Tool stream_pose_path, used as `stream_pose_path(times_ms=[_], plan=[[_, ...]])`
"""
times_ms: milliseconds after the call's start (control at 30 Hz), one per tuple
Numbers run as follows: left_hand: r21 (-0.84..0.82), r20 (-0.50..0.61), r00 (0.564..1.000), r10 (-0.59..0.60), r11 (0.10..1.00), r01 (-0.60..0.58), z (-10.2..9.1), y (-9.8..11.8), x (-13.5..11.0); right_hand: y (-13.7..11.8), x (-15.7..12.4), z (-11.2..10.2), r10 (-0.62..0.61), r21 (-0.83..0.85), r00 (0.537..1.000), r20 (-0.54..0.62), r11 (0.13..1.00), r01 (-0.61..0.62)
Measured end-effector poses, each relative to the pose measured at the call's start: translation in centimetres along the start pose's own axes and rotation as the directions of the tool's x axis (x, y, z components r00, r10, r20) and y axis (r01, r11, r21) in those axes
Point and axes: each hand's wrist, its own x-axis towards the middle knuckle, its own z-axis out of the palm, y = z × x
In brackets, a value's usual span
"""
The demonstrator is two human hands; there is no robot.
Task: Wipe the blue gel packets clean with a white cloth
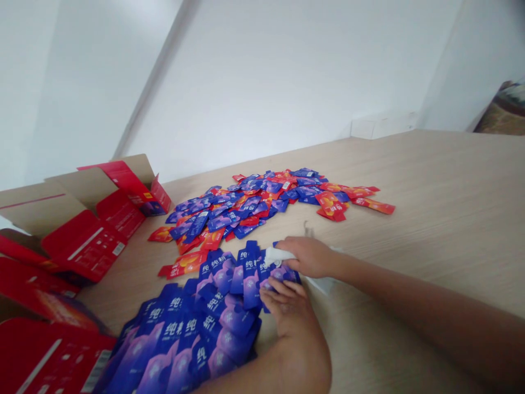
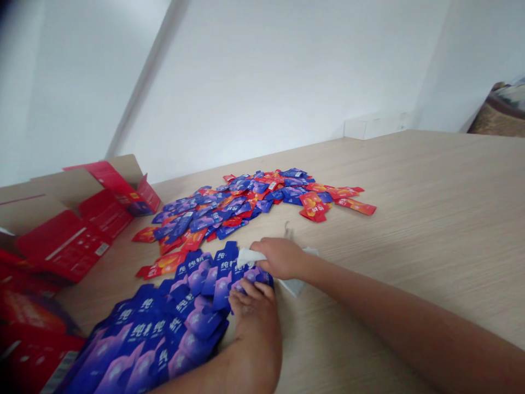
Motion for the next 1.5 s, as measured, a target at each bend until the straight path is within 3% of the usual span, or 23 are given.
stream_pose_path(times_ms=[167, 300, 400, 533, 600, 800, 967, 1100, 1200, 1333, 1500], plan=[[0.03, -0.006, 1.0, 0.002, 1.0, -0.002, 0.3, 0.0, 0.3, 1.0, 0.5, 0.2, 0.027, -0.085, 1.0, -0.012, 0.996, -0.028], [-0.01, -0.089, 0.995, -0.044, 0.999, 0.044, 1.1, 0.1, 0.6, 1.9, 0.2, 0.0, 0.068, -0.091, 0.994, -0.082, 0.993, -0.075], [-0.083, -0.11, 0.99, -0.087, 0.994, 0.078, 1.8, 0.6, 0.9, 1.6, 0.0, 0.0, -0.009, -0.03, 0.994, -0.113, 1.0, 0.006], [-0.11, -0.09, 0.989, -0.114, 0.988, 0.104, 2.4, 1.3, 1.1, 0.7, 0.2, 0.4, -0.154, 0.021, 0.987, -0.05, 0.988, 0.155], [-0.108, -0.086, 0.99, -0.112, 0.989, 0.103, 2.5, 1.4, 1.1, 0.6, 0.3, 0.6, -0.135, 0.004, 0.99, -0.032, 0.991, 0.135], [-0.079, -0.121, 0.988, -0.098, 0.993, 0.089, 2.6, 1.1, 0.8, 1.9, 0.2, 0.1, 0.07, -0.085, 0.996, -0.05, 0.994, -0.074], [-0.206, -0.1, 0.986, -0.136, 0.972, 0.114, 2.8, 1.4, 1.2, 1.3, 0.0, -0.1, -0.01, -0.007, 0.988, -0.155, 1.0, 0.009], [-0.255, -0.07, 0.985, -0.156, 0.958, 0.134, 2.9, 1.9, 1.4, 0.7, 0.2, 0.4, -0.114, -0.008, 0.991, -0.073, 0.994, 0.113], [-0.257, -0.079, 0.985, -0.156, 0.957, 0.131, 2.8, 1.8, 1.1, 1.3, 0.3, 0.6, -0.051, -0.063, 0.998, -0.043, 0.997, 0.049], [-0.263, -0.089, 0.984, -0.153, 0.957, 0.125, 2.6, 1.6, 0.9, 2.2, 0.2, 0.3, 0.046, -0.09, 0.994, -0.1, 0.994, -0.055], [-0.264, -0.088, 0.986, -0.144, 0.958, 0.116, 2.6, 1.6, 0.9, 1.1, 0.0, 0.4, -0.007, 0.035, 0.983, -0.182, 0.999, 0.014]])
